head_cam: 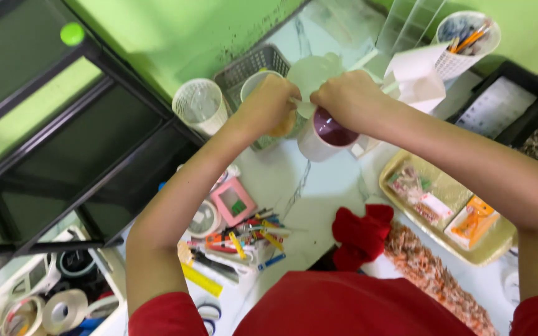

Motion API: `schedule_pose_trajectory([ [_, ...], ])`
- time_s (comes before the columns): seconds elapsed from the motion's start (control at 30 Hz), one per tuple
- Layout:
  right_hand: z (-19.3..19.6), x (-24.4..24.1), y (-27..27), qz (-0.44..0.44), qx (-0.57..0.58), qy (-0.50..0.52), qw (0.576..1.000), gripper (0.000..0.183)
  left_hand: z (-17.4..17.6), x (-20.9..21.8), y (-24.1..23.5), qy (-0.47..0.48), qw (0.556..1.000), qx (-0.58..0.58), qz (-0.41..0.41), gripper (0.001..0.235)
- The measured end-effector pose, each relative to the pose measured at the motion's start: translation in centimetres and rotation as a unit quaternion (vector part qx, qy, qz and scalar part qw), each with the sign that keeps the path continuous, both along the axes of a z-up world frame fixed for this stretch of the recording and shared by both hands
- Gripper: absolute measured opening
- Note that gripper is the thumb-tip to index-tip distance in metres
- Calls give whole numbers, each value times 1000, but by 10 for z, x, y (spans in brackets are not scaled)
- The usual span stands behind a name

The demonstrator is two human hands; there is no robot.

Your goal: The person wipes a small pink rectangular frame with a red cloth and sprays it with liquid from a bottle.

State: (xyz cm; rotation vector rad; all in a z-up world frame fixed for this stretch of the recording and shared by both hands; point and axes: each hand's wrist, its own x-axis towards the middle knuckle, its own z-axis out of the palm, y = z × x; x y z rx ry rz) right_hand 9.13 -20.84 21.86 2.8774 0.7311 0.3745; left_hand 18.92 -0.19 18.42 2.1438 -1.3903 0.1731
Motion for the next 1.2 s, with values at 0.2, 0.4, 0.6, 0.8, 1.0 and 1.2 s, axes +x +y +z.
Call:
schedule_pose_trajectory([
  [0.2, -59, -68, 18, -25, -9, 87, 996, 8, -124, -52, 9, 67, 998, -2, -19, 11],
  [0.4, -144, -80, 9, -25, 19, 103, 994, 9, -167, -103, 6, 111, 992, 24, 60, 10],
  [0.6, -192, -67, 5, -33, 22, 89, 995, 10, -215, -100, 1, 78, 992, 28, 90, 14],
  [0.8, -206, -51, 5, -26, 38, 104, 994, 11, -225, -99, 0, 53, 990, 55, 119, 18],
  [1.0, -210, -42, 8, -29, 37, 96, 994, 9, -217, -109, -3, 26, 974, 137, 178, 21],
  [1.2, -233, -36, 12, -41, 18, 92, 995, 9, -241, -113, -3, 34, 976, 115, 182, 22],
])
